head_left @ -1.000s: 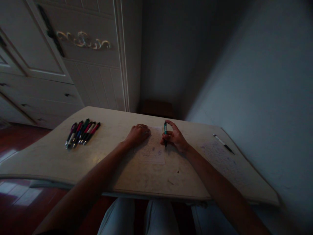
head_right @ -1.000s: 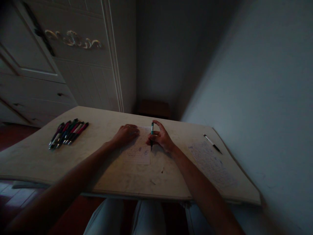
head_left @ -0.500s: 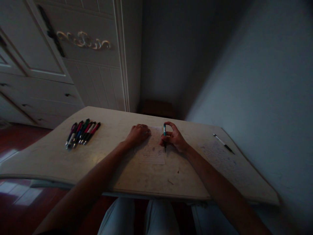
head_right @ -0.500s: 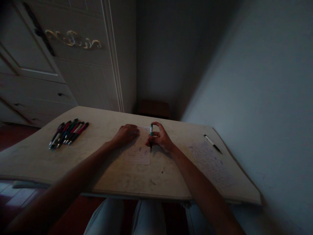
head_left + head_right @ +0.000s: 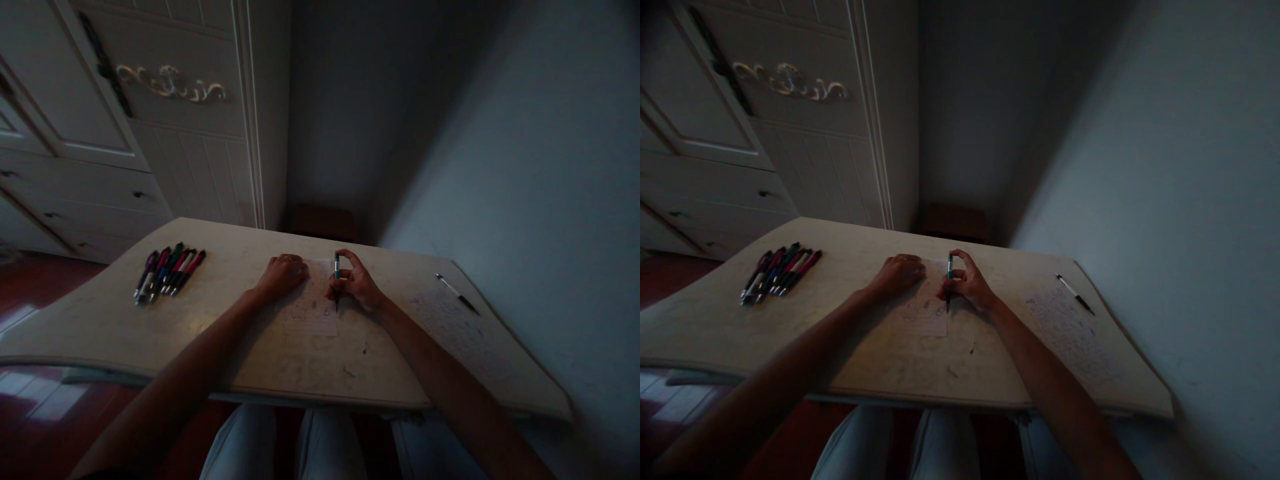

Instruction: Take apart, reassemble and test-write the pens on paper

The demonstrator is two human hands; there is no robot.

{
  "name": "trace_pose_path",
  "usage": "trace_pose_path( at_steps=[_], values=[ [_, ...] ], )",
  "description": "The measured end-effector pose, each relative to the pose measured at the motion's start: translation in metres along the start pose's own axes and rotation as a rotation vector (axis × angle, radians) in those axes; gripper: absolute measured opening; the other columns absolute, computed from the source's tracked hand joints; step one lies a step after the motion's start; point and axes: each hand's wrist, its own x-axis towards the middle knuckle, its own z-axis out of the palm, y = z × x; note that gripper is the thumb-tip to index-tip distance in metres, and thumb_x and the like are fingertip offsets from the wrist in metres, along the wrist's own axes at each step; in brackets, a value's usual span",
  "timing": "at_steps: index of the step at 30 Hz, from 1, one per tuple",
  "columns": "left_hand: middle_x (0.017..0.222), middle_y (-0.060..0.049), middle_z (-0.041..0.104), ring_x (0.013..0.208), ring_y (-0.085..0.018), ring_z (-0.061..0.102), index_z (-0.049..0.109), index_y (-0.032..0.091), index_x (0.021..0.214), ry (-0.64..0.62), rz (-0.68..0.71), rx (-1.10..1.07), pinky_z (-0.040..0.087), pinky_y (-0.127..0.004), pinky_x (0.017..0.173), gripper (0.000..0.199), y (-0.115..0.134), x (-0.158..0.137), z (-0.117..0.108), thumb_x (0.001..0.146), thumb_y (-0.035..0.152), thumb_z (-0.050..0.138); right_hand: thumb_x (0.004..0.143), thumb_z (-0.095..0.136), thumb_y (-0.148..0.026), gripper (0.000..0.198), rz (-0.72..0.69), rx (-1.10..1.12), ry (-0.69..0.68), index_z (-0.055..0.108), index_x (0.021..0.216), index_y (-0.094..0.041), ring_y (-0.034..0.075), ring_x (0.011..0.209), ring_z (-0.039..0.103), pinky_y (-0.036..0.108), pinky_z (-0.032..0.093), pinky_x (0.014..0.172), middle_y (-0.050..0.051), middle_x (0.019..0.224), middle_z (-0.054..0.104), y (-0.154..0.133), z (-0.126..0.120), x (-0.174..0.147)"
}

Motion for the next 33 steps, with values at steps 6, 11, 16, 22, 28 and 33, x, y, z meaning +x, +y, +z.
trace_pose_path(
  at_steps=[6, 11, 16, 22, 28, 33],
  values=[
    [0.126, -0.009, 0.065, 0.118, -0.027, 0.057, 0.070, 0.024, 0.109, -0.004, 0.003, 0.005, 0.042, -0.045, 0.099, 0.031, 0.0012, -0.0001, -0.0019, 0.091, 0.039, 0.051, 0.068, 0.085, -0.029, 0.098, -0.003, 0.017, 0.010, 0.023, 0.145, -0.034, 0.019, 0.067, 0.072, 0.034, 0.061, 0.064, -0.005, 0.080, 0.067, -0.0011, 0.0010, -0.0005],
    [0.130, -0.009, 0.063, 0.121, -0.027, 0.056, 0.070, 0.025, 0.113, -0.018, 0.011, 0.001, 0.042, -0.045, 0.102, 0.034, -0.0001, 0.0002, -0.0009, 0.091, 0.043, 0.050, 0.069, 0.084, -0.028, 0.096, -0.001, 0.016, -0.004, 0.027, 0.145, -0.033, 0.019, 0.068, 0.072, 0.034, 0.060, 0.063, -0.004, 0.079, 0.068, 0.0012, -0.0001, 0.0004],
    [0.133, -0.010, 0.062, 0.125, -0.026, 0.053, 0.069, 0.026, 0.117, -0.031, 0.008, -0.001, 0.040, -0.044, 0.106, 0.038, -0.0036, 0.0011, 0.0028, 0.090, 0.046, 0.051, 0.069, 0.085, -0.027, 0.097, 0.006, 0.034, 0.018, 0.026, 0.146, -0.032, 0.018, 0.066, 0.072, 0.034, 0.061, 0.065, -0.004, 0.080, 0.068, 0.0019, -0.0013, 0.0013],
    [0.133, -0.011, 0.061, 0.125, -0.027, 0.053, 0.069, 0.024, 0.118, -0.037, 0.011, -0.003, 0.039, -0.044, 0.106, 0.040, -0.0047, 0.0015, 0.0040, 0.090, 0.046, 0.051, 0.074, 0.082, -0.030, 0.103, 0.037, 0.097, -0.013, 0.013, 0.150, -0.033, 0.020, 0.074, 0.073, 0.036, 0.061, 0.070, 0.003, 0.099, 0.071, 0.0006, -0.0025, 0.0007],
    [0.129, -0.011, 0.063, 0.123, -0.027, 0.055, 0.069, 0.024, 0.117, -0.009, 0.030, 0.002, 0.041, -0.042, 0.104, 0.039, -0.0048, 0.0011, 0.0042, 0.090, 0.046, 0.052, 0.074, 0.081, -0.028, 0.094, 0.038, 0.085, -0.068, 0.021, 0.147, -0.035, 0.021, 0.081, 0.074, 0.038, 0.061, 0.074, 0.005, 0.104, 0.070, 0.0005, -0.0026, -0.0001],
    [0.131, -0.010, 0.063, 0.123, -0.026, 0.055, 0.069, 0.025, 0.116, -0.013, 0.026, -0.005, 0.039, -0.042, 0.104, 0.038, -0.0036, -0.0001, 0.0021, 0.090, 0.046, 0.052, 0.073, 0.082, -0.029, 0.089, 0.032, 0.082, -0.064, 0.025, 0.142, -0.034, 0.022, 0.078, 0.074, 0.038, 0.061, 0.073, 0.001, 0.092, 0.070, 0.0009, -0.0030, 0.0001]
  ],
)
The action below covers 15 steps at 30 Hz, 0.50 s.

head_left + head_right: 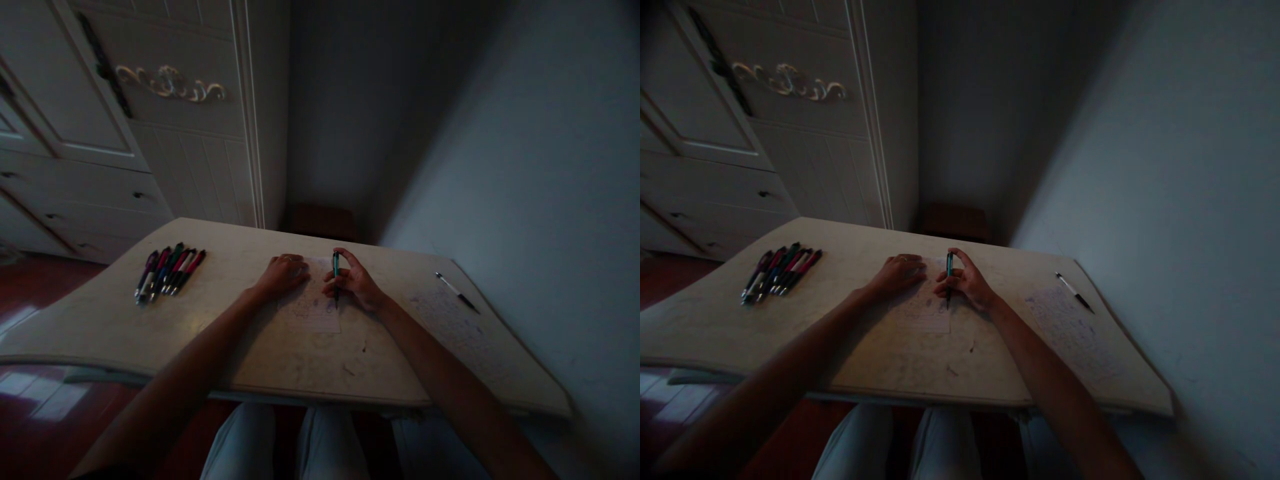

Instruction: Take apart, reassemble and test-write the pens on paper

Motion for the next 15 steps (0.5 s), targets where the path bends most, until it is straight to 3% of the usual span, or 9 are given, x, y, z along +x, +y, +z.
trace_pose_path(
  at_steps=[4, 9, 15],
  values=[
    [0.131, -0.010, 0.063, 0.123, -0.026, 0.054, 0.069, 0.024, 0.116, 0.000, -0.012, -0.010, 0.039, -0.043, 0.104, 0.038, 0.0007, 0.0001, -0.0004, 0.090, 0.046, 0.052, 0.073, 0.082, -0.029, 0.094, -0.001, 0.002, 0.007, 0.022, 0.146, -0.034, 0.022, 0.078, 0.074, 0.038, 0.061, 0.072, 0.001, 0.094, 0.070, 0.0009, -0.0004, 0.0003],
    [0.131, -0.010, 0.062, 0.124, -0.027, 0.053, 0.069, 0.025, 0.116, -0.005, -0.013, -0.014, 0.039, -0.044, 0.103, 0.039, -0.0008, 0.0002, 0.0012, 0.090, 0.047, 0.051, 0.074, 0.082, -0.029, 0.113, -0.005, 0.008, 0.008, 0.001, 0.152, -0.041, 0.020, 0.080, 0.074, 0.038, 0.062, 0.072, 0.003, 0.104, 0.070, 0.0007, -0.0003, -0.0001],
    [0.131, -0.010, 0.062, 0.124, -0.026, 0.054, 0.069, 0.024, 0.116, 0.000, -0.014, -0.015, 0.038, -0.043, 0.104, 0.039, -0.0010, -0.0001, 0.0006, 0.089, 0.047, 0.051, 0.070, 0.084, -0.029, 0.103, 0.038, 0.010, 0.012, 0.018, 0.149, -0.033, 0.020, 0.075, 0.074, 0.035, 0.061, 0.070, 0.001, 0.091, 0.071, 0.0011, 0.0018, 0.0004]
  ],
)
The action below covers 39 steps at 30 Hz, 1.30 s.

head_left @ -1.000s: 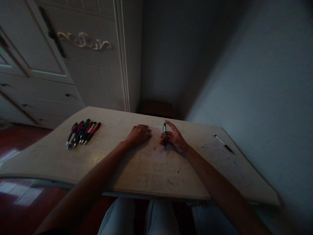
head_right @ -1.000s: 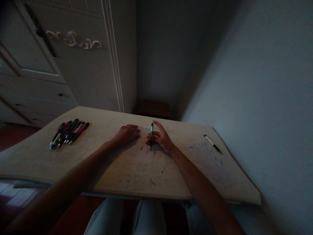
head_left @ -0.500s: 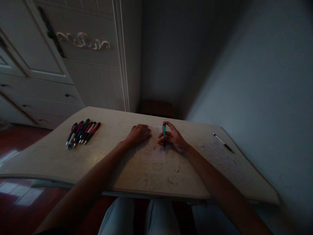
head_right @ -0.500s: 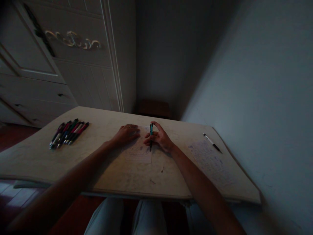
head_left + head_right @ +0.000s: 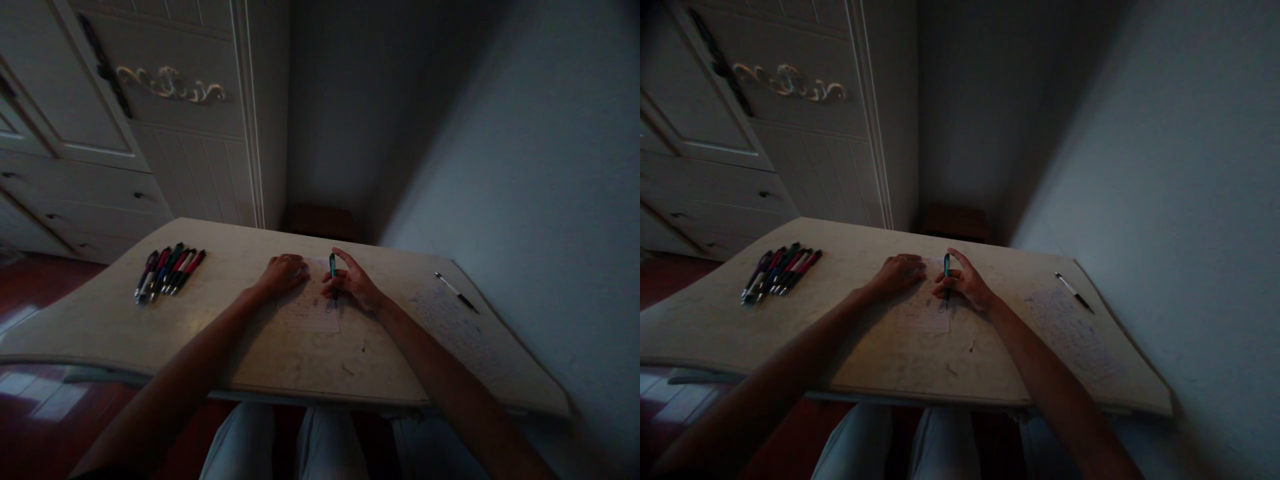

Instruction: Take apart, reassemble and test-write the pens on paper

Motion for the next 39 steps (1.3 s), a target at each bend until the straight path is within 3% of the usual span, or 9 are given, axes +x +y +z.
trace_pose_path(
  at_steps=[6, 10, 13, 18, 21, 25, 28, 31, 39],
  values=[
    [0.133, -0.009, 0.061, 0.125, -0.027, 0.052, 0.068, 0.026, 0.118, -0.029, -0.008, 0.000, 0.037, -0.044, 0.106, 0.039, 0.000, 0.001, 0.000, 0.090, 0.047, 0.051, 0.068, 0.085, -0.032, 0.084, 0.015, 0.006, 0.095, 0.037, 0.136, -0.027, 0.020, 0.069, 0.072, 0.034, 0.060, 0.064, 0.000, 0.080, 0.072, -0.002, 0.000, 0.001],
    [0.136, -0.011, 0.059, 0.129, -0.028, 0.050, 0.067, 0.026, 0.120, -0.036, -0.025, 0.021, 0.037, -0.046, 0.107, 0.040, 0.002, 0.001, 0.000, 0.091, 0.047, 0.050, 0.068, 0.084, -0.042, 0.052, -0.144, 0.048, 0.170, 0.057, 0.109, -0.024, 0.019, 0.080, 0.070, 0.035, 0.058, 0.077, 0.002, 0.085, 0.073, -0.007, -0.004, 0.003],
    [0.138, -0.012, 0.057, 0.132, -0.029, 0.046, 0.067, 0.025, 0.121, -0.037, -0.045, 0.041, 0.036, -0.047, 0.108, 0.040, 0.002, 0.001, 0.000, 0.091, 0.047, 0.052, 0.065, 0.085, -0.044, 0.040, -0.251, 0.065, 0.206, 0.061, 0.090, -0.024, 0.017, 0.088, 0.067, 0.032, 0.055, 0.081, 0.001, 0.092, 0.071, -0.009, -0.007, 0.005],
    [0.140, -0.013, 0.055, 0.138, -0.031, 0.038, 0.064, 0.024, 0.124, -0.034, -0.036, 0.068, 0.033, -0.050, 0.110, 0.044, -0.002, 0.001, 0.004, 0.091, 0.050, 0.051, 0.057, 0.089, -0.039, 0.043, -0.215, 0.062, 0.234, 0.055, 0.075, -0.022, 0.006, 0.047, 0.045, 0.019, 0.039, 0.046, -0.009, 0.058, 0.050, -0.008, -0.006, 0.005],
    [0.141, -0.012, 0.054, 0.140, -0.031, 0.036, 0.063, 0.024, 0.125, -0.035, -0.038, 0.084, 0.032, -0.050, 0.111, 0.045, -0.004, 0.001, 0.006, 0.091, 0.051, 0.049, 0.062, 0.087, -0.042, 0.047, -0.164, 0.117, 0.225, 0.045, 0.071, -0.022, 0.004, 0.038, 0.034, 0.017, 0.030, 0.038, -0.012, 0.050, 0.039, -0.008, -0.005, 0.005],
    [0.143, -0.012, 0.052, 0.140, -0.031, 0.035, 0.063, 0.022, 0.125, -0.044, -0.041, 0.089, 0.031, -0.050, 0.111, 0.046, -0.004, 0.002, 0.006, 0.092, 0.050, 0.048, 0.069, 0.081, -0.044, 0.038, -0.139, 0.091, 0.233, 0.052, 0.080, -0.022, 0.008, 0.046, 0.053, 0.018, 0.040, 0.041, -0.008, 0.055, 0.055, -0.009, -0.005, 0.004],
    [0.143, -0.011, 0.052, 0.141, -0.030, 0.035, 0.062, 0.024, 0.126, -0.050, -0.044, 0.091, 0.031, -0.049, 0.111, 0.045, -0.003, 0.001, 0.006, 0.093, 0.051, 0.047, 0.074, 0.076, -0.045, 0.039, -0.085, 0.036, 0.177, 0.061, 0.101, -0.022, 0.016, 0.070, 0.068, 0.022, 0.052, 0.050, 0.001, 0.081, 0.071, -0.009, -0.002, 0.003],
    [0.142, -0.010, 0.053, 0.140, -0.029, 0.036, 0.062, 0.025, 0.126, -0.040, -0.045, 0.091, 0.031, -0.048, 0.111, 0.044, -0.003, 0.001, 0.006, 0.093, 0.050, 0.048, 0.072, 0.077, -0.041, 0.040, -0.048, -0.053, 0.150, 0.064, 0.105, -0.021, 0.018, 0.084, 0.070, 0.024, 0.056, 0.056, 0.006, 0.100, 0.073, -0.006, 0.003, 0.003],
    [0.139, -0.010, 0.056, 0.138, -0.030, 0.039, 0.065, 0.026, 0.124, -0.014, -0.041, 0.089, 0.033, -0.050, 0.110, 0.040, -0.004, 0.001, 0.008, 0.092, 0.047, 0.051, 0.070, 0.075, -0.043, 0.031, -0.041, -0.337, 0.341, 0.057, 0.079, -0.019, 0.011, 0.045, 0.058, 0.020, 0.048, 0.040, -0.003, 0.059, 0.063, 0.006, 0.006, 0.004]
  ],
)
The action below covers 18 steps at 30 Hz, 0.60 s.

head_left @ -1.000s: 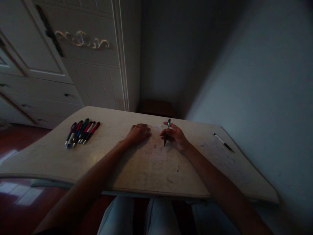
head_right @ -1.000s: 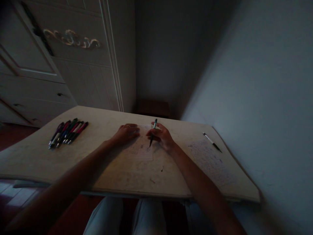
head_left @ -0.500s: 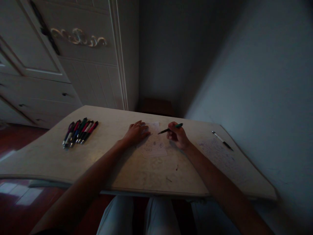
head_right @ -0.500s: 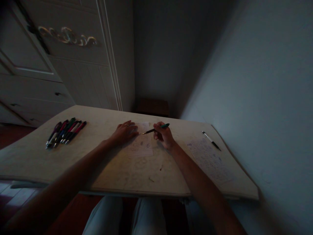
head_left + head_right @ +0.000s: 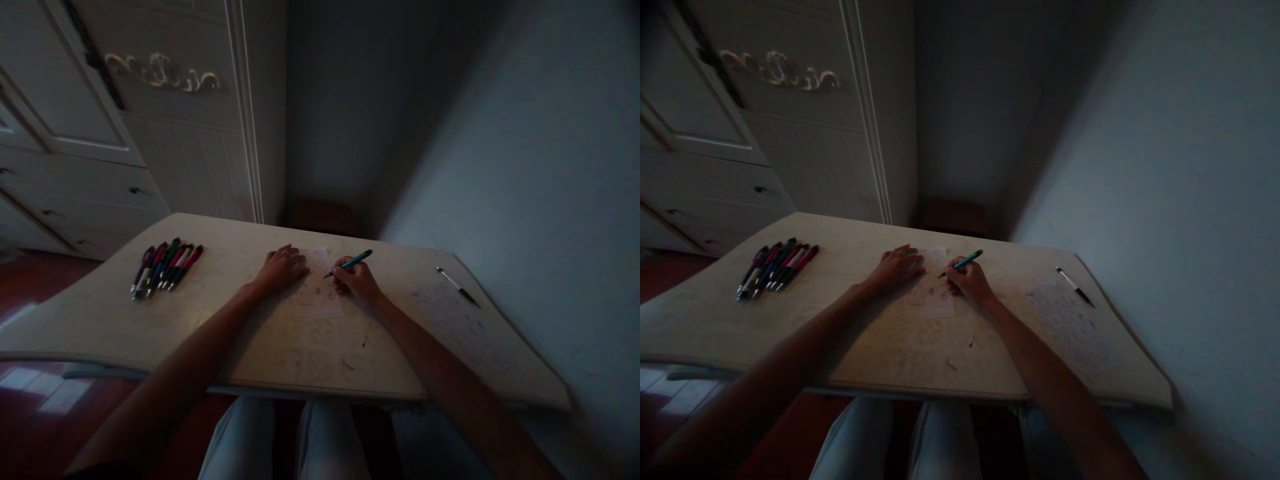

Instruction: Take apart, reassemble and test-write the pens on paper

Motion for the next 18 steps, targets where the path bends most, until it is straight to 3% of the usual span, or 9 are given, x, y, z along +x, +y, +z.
trace_pose_path(
  at_steps=[7, 18],
  values=[
    [0.138, -0.011, 0.056, 0.134, -0.028, 0.044, 0.064, 0.025, 0.125, 0.001, -0.010, 0.007, 0.034, -0.046, 0.110, 0.043, 0.0012, -0.0002, -0.0013, 0.091, 0.049, 0.051, 0.074, 0.069, -0.039, 0.025, -0.099, -0.228, -0.047, 0.063, 0.085, -0.018, 0.013, 0.054, 0.063, 0.020, 0.049, 0.046, 0.003, 0.070, 0.069, 0.0019, -0.0009, 0.0001],
    [0.137, -0.011, 0.057, 0.131, -0.027, 0.048, 0.065, 0.025, 0.123, 0.004, -0.015, 0.010, 0.035, -0.046, 0.108, 0.042, 0.0032, 0.0002, -0.0036, 0.091, 0.048, 0.052, 0.075, 0.067, -0.040, 0.024, -0.149, -0.269, -0.069, 0.065, 0.084, -0.017, 0.013, 0.054, 0.063, 0.022, 0.048, 0.047, 0.004, 0.069, 0.069, 0.0060, -0.0016, 0.0016]
  ],
)
